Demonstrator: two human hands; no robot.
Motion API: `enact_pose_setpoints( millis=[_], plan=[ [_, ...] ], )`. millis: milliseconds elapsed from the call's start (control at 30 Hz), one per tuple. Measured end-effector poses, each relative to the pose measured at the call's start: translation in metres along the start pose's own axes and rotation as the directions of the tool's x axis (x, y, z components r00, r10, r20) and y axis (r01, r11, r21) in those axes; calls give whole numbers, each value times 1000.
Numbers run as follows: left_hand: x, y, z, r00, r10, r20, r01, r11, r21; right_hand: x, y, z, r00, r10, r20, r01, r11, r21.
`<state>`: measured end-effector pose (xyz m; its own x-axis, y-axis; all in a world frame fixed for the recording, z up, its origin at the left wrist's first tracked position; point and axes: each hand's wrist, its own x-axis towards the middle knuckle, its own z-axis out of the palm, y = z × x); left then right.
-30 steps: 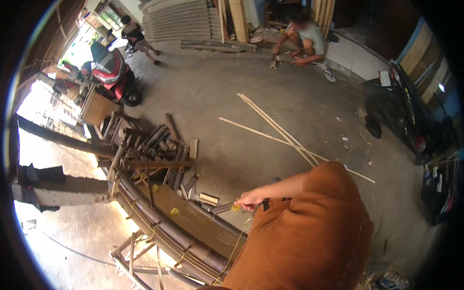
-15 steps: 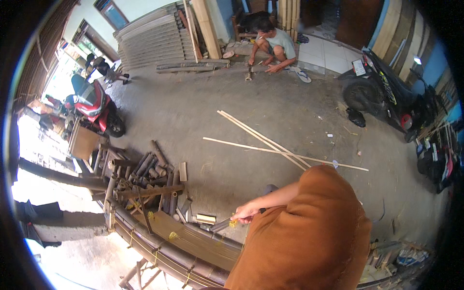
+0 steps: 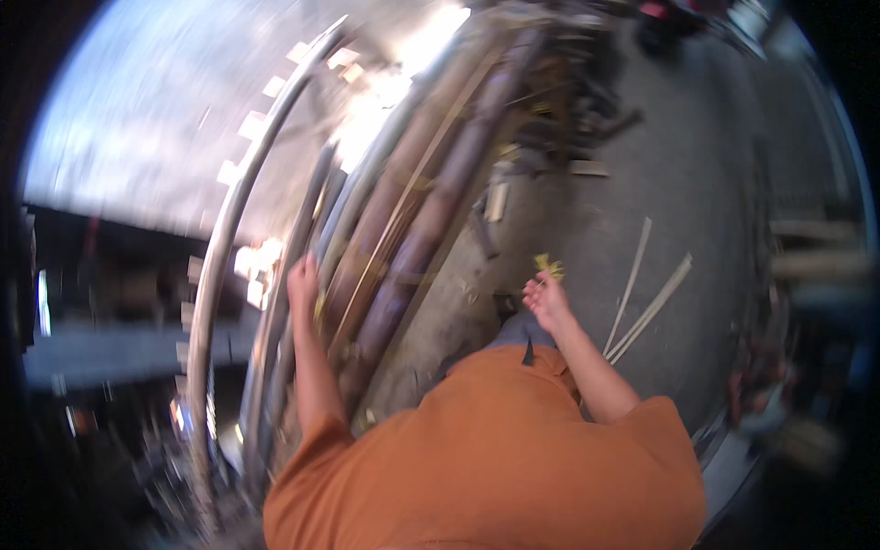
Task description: The person repeatedly ties thin bamboo strips to a bundle of larger bamboo poles using yellow plastic ties. They wrap the ties around the poles and secure them by hand, moving along the length of the bundle to add multiple fastenings.
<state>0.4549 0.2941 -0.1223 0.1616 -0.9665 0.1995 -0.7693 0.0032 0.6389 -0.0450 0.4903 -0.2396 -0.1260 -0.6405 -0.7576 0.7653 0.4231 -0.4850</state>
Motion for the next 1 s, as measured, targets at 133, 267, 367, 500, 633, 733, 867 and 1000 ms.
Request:
enact_pose_setpoints(
  millis=[133,267,367,500,633,733,867,1000],
  plan=[
    [-80,37,-104,961,-251,-117,243,967,-80,-51,44,63,931,345,-122,-361,920,-152],
    [-176,18,-164,937,-296,-184,311,949,55,-110,146,123,614,657,437,-421,741,-523],
    [-199,15,-139,969,-233,84,218,963,158,-140,181,184,560,664,496,-367,735,-570],
    [-197,31,-77,960,-190,205,147,967,211,-137,192,226,876,298,379,-290,954,-79],
    [-184,42,-52,987,-121,107,88,958,272,-136,185,283,971,-166,170,132,972,195],
    [-174,17,-43,955,-225,195,163,943,291,-193,209,344,639,-426,640,544,839,15],
    [-186,0,-31,990,36,-133,-36,999,0,-176,185,410,295,113,949,920,-302,-250],
    [-169,21,-56,936,-218,276,226,974,4,-72,172,421,417,197,887,793,-557,-249]
  ],
)
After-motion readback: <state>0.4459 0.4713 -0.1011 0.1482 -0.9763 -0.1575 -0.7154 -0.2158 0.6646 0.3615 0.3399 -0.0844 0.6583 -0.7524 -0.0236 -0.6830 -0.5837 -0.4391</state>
